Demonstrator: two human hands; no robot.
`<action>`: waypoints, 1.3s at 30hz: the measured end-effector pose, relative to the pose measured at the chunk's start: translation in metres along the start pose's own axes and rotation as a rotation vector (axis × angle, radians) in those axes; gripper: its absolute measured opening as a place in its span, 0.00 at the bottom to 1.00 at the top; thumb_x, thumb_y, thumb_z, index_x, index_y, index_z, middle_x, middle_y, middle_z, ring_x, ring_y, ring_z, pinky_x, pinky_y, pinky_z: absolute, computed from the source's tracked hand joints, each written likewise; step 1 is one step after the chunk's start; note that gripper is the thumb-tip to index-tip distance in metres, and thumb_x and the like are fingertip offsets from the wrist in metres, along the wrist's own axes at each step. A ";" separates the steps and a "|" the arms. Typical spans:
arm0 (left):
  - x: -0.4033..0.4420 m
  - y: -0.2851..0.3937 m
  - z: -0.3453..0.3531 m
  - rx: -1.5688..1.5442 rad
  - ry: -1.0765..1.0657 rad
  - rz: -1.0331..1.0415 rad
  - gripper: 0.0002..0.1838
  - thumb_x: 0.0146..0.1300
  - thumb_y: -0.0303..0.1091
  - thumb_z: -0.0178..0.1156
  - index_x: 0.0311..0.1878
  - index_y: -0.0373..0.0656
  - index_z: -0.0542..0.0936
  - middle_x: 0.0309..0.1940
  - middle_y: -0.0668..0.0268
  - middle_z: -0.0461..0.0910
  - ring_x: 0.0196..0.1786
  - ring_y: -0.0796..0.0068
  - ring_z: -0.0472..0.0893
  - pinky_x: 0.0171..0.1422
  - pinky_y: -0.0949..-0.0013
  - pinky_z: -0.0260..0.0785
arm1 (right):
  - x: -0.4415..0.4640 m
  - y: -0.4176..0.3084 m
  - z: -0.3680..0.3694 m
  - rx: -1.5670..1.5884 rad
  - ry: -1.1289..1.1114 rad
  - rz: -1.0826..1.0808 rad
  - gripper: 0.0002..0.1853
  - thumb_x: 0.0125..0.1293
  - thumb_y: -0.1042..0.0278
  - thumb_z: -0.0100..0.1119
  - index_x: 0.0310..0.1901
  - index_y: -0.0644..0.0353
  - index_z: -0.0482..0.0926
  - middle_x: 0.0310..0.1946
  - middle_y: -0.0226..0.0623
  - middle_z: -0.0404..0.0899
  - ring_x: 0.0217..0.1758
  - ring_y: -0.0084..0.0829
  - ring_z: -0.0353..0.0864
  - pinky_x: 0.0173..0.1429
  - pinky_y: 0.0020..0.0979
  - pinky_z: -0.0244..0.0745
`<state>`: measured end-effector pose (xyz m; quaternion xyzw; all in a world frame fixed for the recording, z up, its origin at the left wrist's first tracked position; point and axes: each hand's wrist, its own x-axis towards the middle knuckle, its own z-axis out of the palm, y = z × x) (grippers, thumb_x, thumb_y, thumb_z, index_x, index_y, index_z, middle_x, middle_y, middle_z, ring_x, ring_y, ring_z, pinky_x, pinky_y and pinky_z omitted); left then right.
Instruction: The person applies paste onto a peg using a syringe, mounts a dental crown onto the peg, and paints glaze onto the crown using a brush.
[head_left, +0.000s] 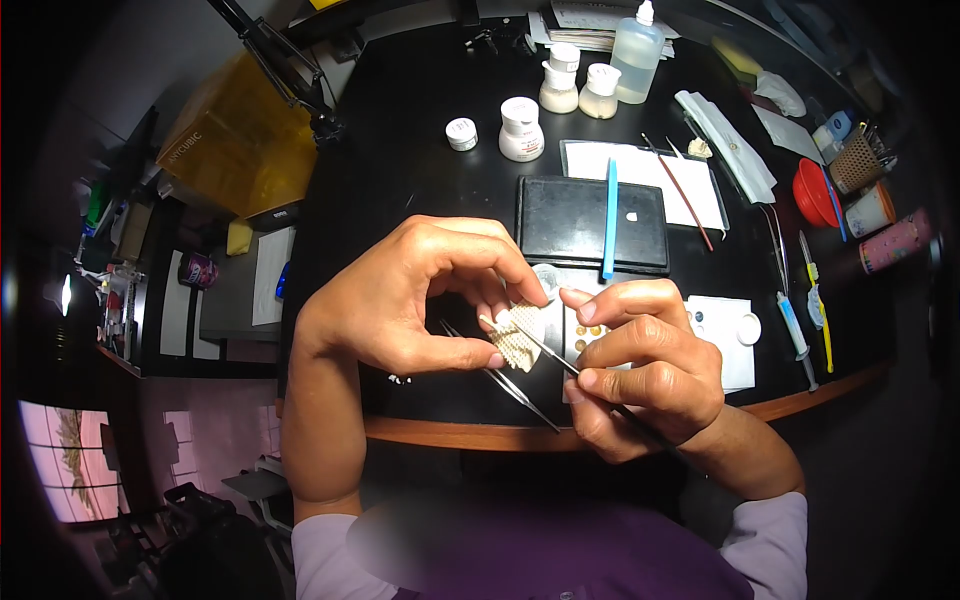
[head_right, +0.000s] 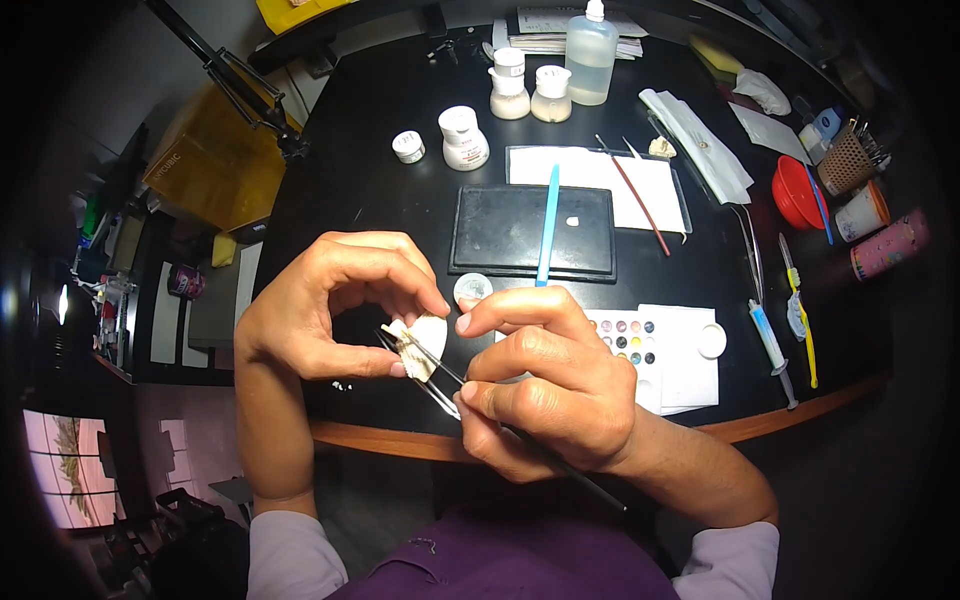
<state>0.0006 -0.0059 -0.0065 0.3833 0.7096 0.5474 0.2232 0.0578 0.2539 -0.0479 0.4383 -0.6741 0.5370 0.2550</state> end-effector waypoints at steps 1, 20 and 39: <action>0.000 0.000 0.000 -0.001 0.001 -0.003 0.25 0.56 0.24 0.80 0.58 0.33 0.87 0.53 0.58 0.83 0.52 0.73 0.86 0.59 0.70 0.82 | 0.000 0.000 0.000 0.002 -0.006 0.001 0.09 0.51 0.83 0.73 0.33 0.63 0.83 0.29 0.36 0.82 0.53 0.47 0.87 0.57 0.46 0.88; 0.000 0.001 0.000 0.019 -0.001 -0.012 0.25 0.55 0.25 0.80 0.58 0.32 0.87 0.53 0.58 0.83 0.52 0.74 0.86 0.59 0.70 0.82 | -0.003 -0.001 0.001 0.021 -0.005 -0.022 0.10 0.48 0.83 0.74 0.31 0.64 0.83 0.30 0.37 0.83 0.54 0.47 0.86 0.60 0.49 0.88; 0.000 -0.001 0.000 0.028 0.001 0.024 0.24 0.56 0.24 0.79 0.57 0.33 0.87 0.52 0.58 0.83 0.50 0.75 0.85 0.56 0.71 0.82 | 0.000 0.000 0.000 -0.042 0.008 -0.004 0.10 0.49 0.83 0.76 0.34 0.63 0.86 0.31 0.36 0.85 0.52 0.45 0.86 0.57 0.46 0.87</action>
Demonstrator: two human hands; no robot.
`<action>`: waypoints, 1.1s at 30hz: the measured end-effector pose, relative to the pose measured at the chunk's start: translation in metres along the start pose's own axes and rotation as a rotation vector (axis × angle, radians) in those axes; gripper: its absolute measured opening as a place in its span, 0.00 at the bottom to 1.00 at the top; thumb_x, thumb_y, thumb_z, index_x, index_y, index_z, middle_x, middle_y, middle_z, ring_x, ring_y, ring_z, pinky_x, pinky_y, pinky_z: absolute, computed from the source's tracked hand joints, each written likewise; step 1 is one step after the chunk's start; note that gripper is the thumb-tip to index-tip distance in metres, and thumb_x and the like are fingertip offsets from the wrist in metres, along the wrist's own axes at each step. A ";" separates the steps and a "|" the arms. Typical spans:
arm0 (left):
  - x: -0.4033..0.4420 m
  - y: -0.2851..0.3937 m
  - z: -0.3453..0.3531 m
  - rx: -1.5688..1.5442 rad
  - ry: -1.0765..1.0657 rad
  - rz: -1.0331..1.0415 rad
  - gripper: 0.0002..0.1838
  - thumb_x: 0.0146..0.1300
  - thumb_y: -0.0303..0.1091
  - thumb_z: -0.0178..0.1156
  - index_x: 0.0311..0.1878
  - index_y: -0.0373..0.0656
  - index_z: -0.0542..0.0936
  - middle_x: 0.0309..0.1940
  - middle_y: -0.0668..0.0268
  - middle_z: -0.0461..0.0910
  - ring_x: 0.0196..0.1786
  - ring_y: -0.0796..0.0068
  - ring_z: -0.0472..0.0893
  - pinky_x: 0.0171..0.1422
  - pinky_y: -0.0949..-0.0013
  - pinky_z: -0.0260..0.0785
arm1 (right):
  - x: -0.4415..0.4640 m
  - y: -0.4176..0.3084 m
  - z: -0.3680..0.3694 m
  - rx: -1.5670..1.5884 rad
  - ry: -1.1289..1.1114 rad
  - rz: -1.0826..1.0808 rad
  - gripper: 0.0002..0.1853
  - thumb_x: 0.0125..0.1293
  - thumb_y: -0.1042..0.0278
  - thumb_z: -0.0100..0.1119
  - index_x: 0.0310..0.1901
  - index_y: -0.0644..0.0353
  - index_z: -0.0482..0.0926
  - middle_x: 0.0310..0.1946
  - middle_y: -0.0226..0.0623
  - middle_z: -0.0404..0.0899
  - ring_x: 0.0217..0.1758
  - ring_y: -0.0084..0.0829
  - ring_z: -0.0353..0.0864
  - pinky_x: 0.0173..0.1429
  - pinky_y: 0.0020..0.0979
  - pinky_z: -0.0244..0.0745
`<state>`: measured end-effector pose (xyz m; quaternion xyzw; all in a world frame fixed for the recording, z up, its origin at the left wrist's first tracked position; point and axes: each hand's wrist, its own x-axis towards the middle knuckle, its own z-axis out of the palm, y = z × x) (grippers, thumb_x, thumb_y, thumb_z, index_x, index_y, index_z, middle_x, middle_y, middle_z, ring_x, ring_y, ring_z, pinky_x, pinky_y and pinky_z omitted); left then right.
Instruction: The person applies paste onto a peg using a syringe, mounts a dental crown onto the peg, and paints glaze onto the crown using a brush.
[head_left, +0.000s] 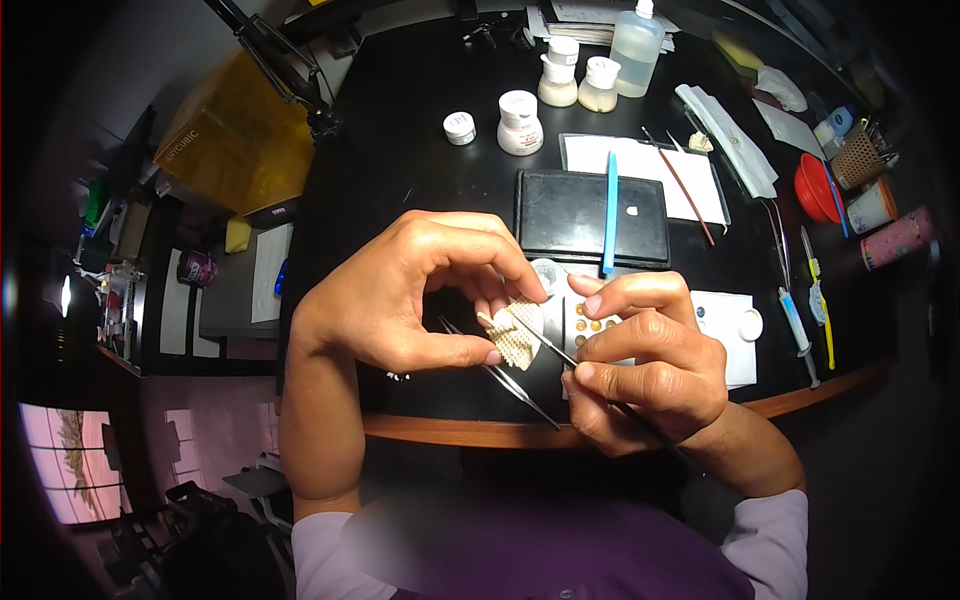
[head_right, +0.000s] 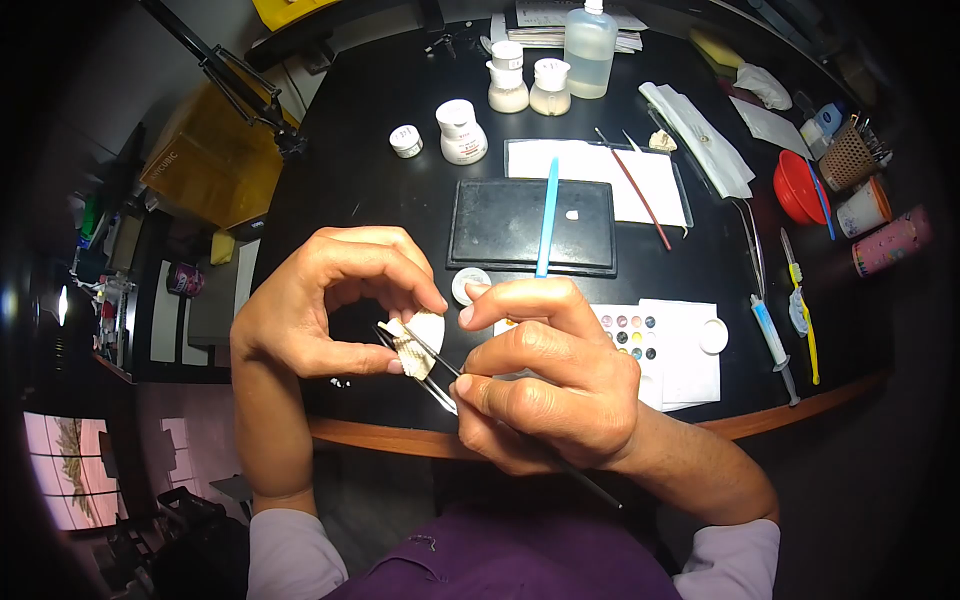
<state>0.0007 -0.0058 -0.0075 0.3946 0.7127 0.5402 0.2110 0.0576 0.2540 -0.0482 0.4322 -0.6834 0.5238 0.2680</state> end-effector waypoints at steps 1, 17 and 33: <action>0.000 0.000 0.000 -0.002 0.000 0.000 0.24 0.56 0.24 0.79 0.57 0.33 0.87 0.52 0.58 0.83 0.50 0.75 0.85 0.56 0.71 0.82 | 0.000 0.000 0.000 -0.001 -0.001 0.000 0.10 0.49 0.83 0.76 0.34 0.63 0.86 0.31 0.36 0.85 0.52 0.45 0.86 0.57 0.46 0.87; 0.000 0.000 0.000 -0.003 0.002 -0.007 0.24 0.56 0.26 0.79 0.57 0.33 0.87 0.52 0.58 0.83 0.50 0.75 0.85 0.56 0.71 0.81 | 0.000 -0.002 -0.001 0.023 0.008 0.006 0.09 0.48 0.82 0.74 0.31 0.62 0.85 0.29 0.35 0.84 0.51 0.45 0.87 0.59 0.47 0.87; 0.001 0.001 0.000 0.024 0.010 -0.025 0.25 0.54 0.23 0.79 0.57 0.33 0.87 0.50 0.60 0.83 0.48 0.76 0.85 0.56 0.72 0.81 | 0.000 -0.002 -0.003 0.037 -0.053 0.013 0.13 0.49 0.85 0.71 0.35 0.61 0.83 0.32 0.35 0.83 0.53 0.42 0.82 0.65 0.58 0.88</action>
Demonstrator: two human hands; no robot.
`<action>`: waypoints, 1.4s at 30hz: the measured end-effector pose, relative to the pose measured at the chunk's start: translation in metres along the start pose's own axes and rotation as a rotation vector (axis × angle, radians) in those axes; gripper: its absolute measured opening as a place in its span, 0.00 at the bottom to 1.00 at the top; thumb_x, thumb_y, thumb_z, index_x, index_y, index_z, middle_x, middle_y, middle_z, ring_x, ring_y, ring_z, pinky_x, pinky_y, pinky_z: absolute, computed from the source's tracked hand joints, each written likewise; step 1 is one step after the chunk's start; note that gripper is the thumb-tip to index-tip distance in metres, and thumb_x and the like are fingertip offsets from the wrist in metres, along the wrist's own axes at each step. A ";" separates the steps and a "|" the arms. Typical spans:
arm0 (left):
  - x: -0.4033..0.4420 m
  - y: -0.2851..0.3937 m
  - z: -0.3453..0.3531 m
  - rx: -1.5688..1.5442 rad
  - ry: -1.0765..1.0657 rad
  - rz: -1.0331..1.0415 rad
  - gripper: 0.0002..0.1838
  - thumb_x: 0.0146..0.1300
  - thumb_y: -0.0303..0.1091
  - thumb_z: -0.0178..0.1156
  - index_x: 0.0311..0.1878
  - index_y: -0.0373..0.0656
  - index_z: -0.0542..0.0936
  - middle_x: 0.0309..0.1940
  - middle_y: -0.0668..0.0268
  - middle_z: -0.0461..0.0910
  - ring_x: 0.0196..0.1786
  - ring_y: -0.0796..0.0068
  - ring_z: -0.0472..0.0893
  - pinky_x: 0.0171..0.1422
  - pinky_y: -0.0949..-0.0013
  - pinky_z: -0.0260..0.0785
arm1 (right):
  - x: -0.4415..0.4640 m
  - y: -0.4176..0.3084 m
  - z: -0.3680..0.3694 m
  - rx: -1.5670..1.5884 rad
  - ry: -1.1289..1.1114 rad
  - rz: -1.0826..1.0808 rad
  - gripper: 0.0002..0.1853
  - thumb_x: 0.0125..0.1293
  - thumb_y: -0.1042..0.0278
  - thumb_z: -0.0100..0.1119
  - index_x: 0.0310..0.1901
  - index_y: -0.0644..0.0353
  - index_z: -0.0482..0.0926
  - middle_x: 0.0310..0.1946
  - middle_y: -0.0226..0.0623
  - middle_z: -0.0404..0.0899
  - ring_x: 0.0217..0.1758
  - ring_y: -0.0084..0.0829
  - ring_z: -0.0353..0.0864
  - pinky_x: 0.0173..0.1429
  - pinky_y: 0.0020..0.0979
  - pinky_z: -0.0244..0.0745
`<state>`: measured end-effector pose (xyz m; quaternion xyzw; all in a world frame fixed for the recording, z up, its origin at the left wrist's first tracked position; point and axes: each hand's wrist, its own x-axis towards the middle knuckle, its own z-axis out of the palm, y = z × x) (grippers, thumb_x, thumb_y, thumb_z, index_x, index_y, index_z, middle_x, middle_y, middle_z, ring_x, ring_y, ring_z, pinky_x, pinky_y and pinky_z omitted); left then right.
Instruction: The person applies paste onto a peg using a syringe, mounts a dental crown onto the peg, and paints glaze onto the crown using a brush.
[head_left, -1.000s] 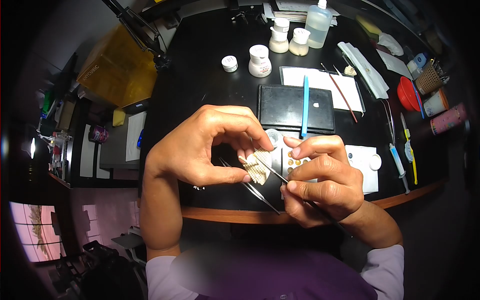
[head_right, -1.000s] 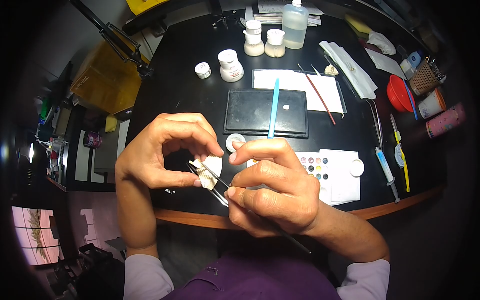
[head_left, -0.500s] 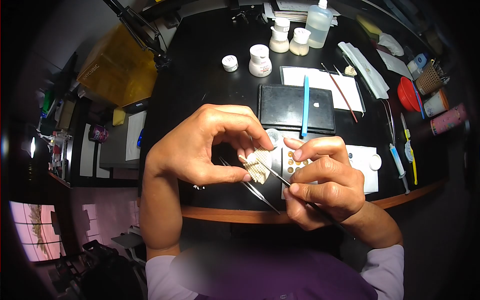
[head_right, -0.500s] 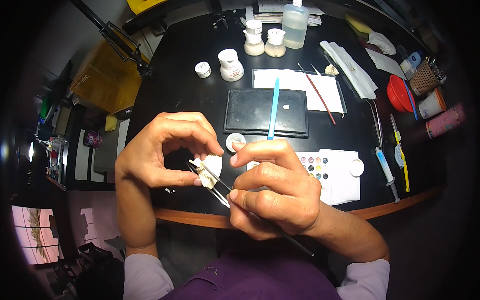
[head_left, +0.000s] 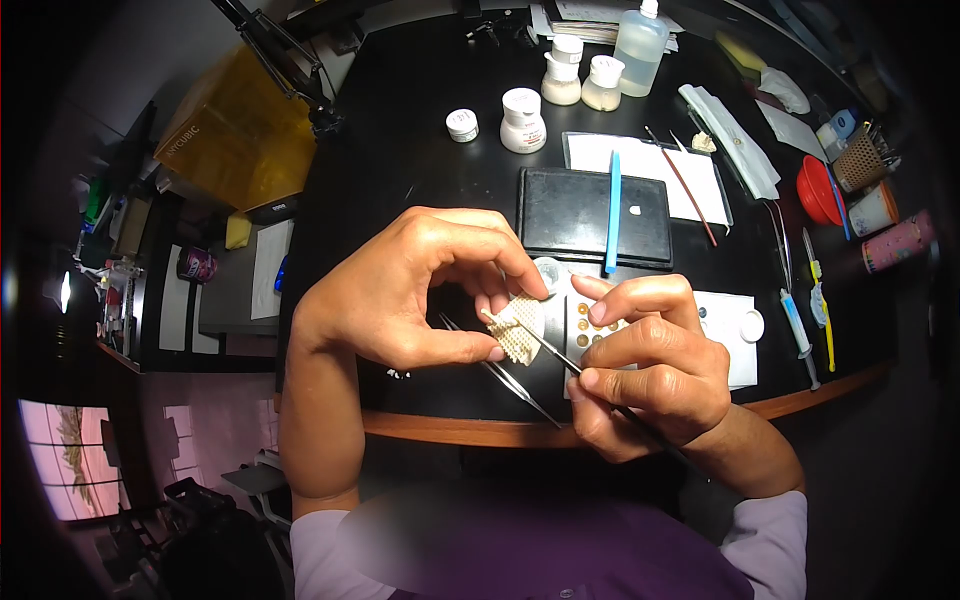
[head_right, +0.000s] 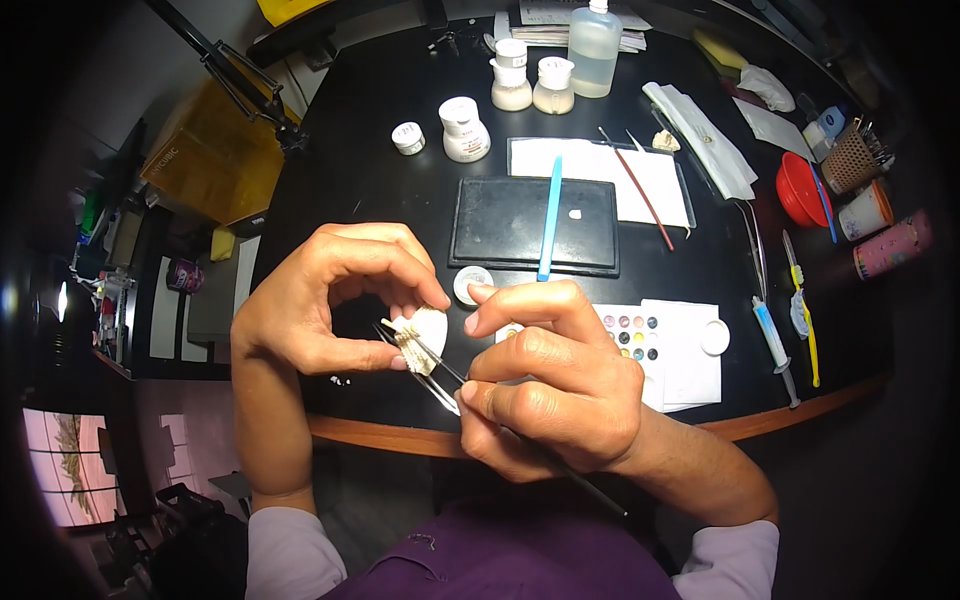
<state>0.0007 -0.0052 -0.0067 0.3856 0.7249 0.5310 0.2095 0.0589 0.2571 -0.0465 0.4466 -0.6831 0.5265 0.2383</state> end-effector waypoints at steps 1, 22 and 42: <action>0.000 0.000 0.000 0.000 0.000 0.002 0.25 0.54 0.23 0.79 0.57 0.33 0.87 0.50 0.60 0.83 0.48 0.76 0.85 0.56 0.72 0.81 | 0.000 0.001 0.002 -0.007 0.019 -0.007 0.11 0.48 0.85 0.71 0.33 0.61 0.83 0.30 0.35 0.83 0.52 0.43 0.83 0.64 0.54 0.88; 0.001 -0.022 -0.009 0.523 0.232 -0.309 0.21 0.46 0.23 0.80 0.47 0.38 0.90 0.41 0.65 0.86 0.41 0.75 0.85 0.48 0.69 0.77 | 0.005 0.020 -0.087 -0.208 0.287 0.540 0.07 0.80 0.75 0.61 0.50 0.70 0.84 0.41 0.37 0.88 0.45 0.22 0.87 0.53 0.26 0.79; 0.007 -0.026 -0.003 0.582 0.237 -0.339 0.20 0.47 0.24 0.83 0.46 0.38 0.89 0.39 0.67 0.84 0.39 0.76 0.81 0.44 0.69 0.76 | 0.027 0.091 -0.079 -0.529 -0.355 0.376 0.09 0.60 0.84 0.75 0.39 0.65 0.83 0.38 0.42 0.88 0.44 0.39 0.90 0.48 0.37 0.83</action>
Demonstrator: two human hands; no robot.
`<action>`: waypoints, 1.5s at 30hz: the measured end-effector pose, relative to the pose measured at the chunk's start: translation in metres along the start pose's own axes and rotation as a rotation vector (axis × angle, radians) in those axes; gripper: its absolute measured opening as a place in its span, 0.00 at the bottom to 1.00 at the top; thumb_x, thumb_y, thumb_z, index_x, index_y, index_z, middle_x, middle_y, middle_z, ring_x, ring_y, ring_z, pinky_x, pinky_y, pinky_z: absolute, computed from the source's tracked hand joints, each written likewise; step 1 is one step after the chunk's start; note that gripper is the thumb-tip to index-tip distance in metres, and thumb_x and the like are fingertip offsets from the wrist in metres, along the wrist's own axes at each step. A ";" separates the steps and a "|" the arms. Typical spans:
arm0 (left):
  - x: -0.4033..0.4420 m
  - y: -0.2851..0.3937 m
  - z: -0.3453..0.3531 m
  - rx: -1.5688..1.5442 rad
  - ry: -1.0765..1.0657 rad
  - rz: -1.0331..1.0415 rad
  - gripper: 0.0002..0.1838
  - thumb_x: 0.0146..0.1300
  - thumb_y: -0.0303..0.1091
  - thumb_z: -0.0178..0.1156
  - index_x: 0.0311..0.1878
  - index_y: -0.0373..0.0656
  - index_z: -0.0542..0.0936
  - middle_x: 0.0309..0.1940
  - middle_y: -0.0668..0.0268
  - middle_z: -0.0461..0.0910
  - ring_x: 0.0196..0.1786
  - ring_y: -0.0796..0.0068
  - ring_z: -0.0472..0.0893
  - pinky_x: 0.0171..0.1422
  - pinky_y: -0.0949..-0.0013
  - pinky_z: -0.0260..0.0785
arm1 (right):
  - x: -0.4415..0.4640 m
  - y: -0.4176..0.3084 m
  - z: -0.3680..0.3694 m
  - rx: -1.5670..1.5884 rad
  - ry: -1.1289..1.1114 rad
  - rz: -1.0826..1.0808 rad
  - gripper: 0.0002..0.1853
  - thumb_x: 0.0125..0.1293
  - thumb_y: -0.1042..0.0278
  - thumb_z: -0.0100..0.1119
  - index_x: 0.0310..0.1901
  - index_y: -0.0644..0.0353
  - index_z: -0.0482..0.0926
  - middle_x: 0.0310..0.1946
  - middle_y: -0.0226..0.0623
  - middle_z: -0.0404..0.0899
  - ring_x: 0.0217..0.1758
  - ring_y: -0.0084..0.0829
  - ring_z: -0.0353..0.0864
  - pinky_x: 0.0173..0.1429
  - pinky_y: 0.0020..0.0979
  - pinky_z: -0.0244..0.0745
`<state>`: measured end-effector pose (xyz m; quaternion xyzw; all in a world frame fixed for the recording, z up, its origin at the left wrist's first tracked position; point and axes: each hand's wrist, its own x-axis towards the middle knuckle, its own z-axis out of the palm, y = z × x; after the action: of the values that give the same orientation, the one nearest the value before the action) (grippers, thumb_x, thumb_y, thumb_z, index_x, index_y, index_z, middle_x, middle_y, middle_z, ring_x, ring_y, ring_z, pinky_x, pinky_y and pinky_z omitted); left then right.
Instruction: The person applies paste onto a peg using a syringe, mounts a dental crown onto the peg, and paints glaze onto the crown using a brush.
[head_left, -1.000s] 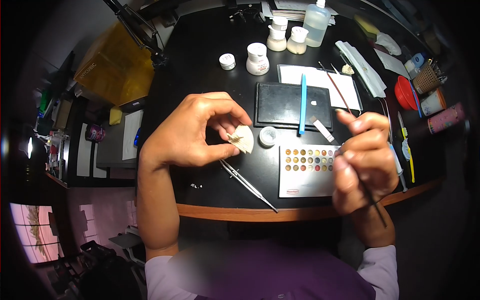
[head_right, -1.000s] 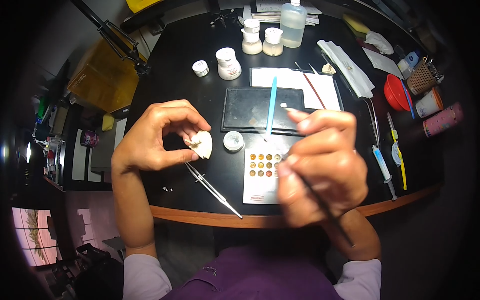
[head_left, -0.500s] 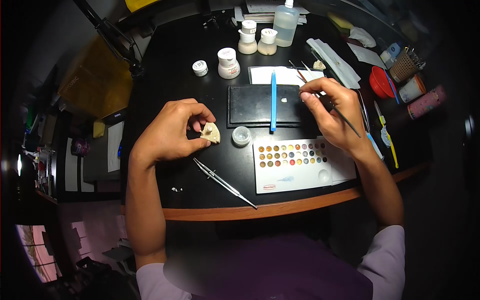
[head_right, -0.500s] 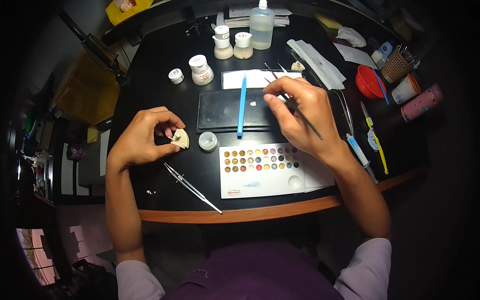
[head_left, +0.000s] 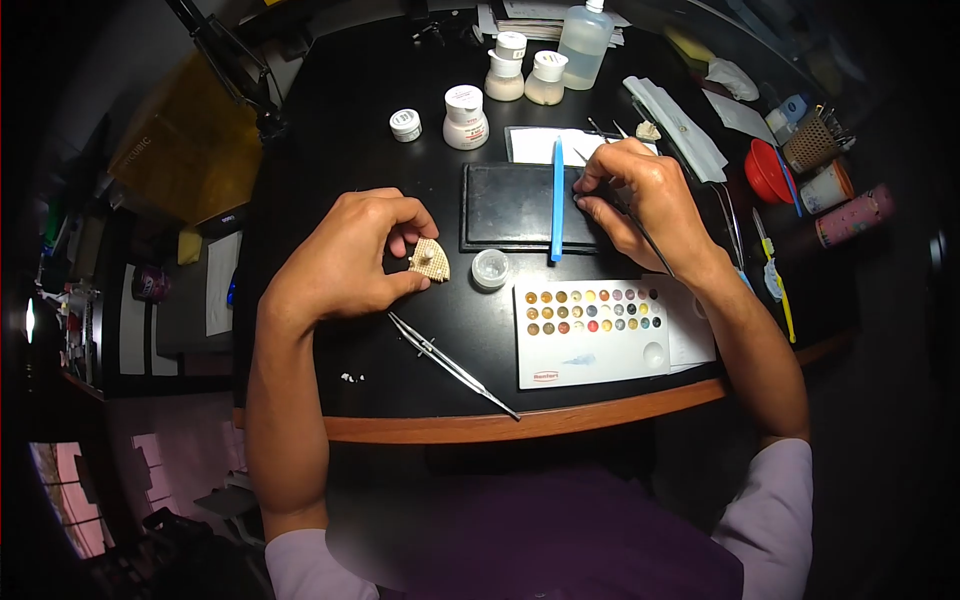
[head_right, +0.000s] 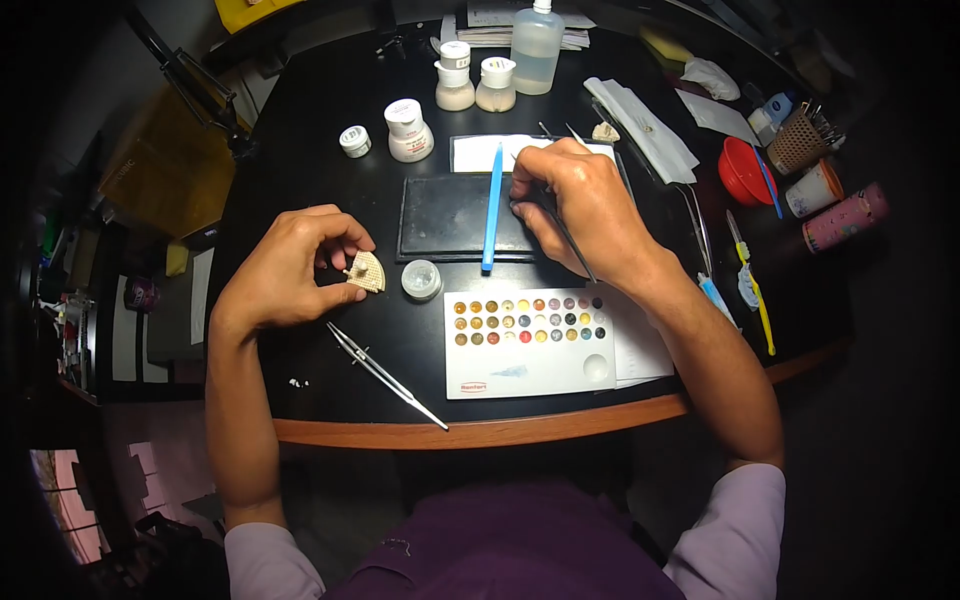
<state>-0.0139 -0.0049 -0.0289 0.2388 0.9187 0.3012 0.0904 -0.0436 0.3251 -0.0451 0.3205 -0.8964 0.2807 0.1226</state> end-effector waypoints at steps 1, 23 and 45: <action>0.000 0.000 0.000 -0.001 -0.003 -0.005 0.20 0.47 0.24 0.83 0.46 0.38 0.89 0.39 0.67 0.84 0.39 0.76 0.81 0.44 0.69 0.76 | 0.000 0.000 0.000 -0.008 0.010 -0.010 0.09 0.60 0.84 0.74 0.39 0.65 0.83 0.38 0.42 0.88 0.44 0.39 0.90 0.48 0.37 0.82; 0.001 0.031 0.008 -0.329 0.228 0.155 0.13 0.68 0.21 0.69 0.54 0.35 0.90 0.40 0.66 0.85 0.38 0.86 0.79 0.41 0.76 0.72 | -0.019 -0.015 -0.008 0.298 0.411 -0.212 0.10 0.57 0.87 0.74 0.35 0.61 0.85 0.36 0.36 0.91 0.46 0.30 0.89 0.53 0.32 0.83; 0.051 0.081 0.065 -0.880 0.156 0.177 0.17 0.84 0.30 0.58 0.67 0.28 0.83 0.51 0.55 0.92 0.50 0.75 0.90 0.55 0.72 0.85 | -0.023 -0.017 0.001 0.158 0.547 -0.419 0.12 0.53 0.81 0.79 0.37 0.56 0.86 0.35 0.31 0.88 0.46 0.37 0.88 0.50 0.38 0.81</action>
<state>-0.0071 0.1107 -0.0339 0.2319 0.6836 0.6865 0.0876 -0.0147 0.3251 -0.0478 0.4187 -0.7208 0.3932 0.3879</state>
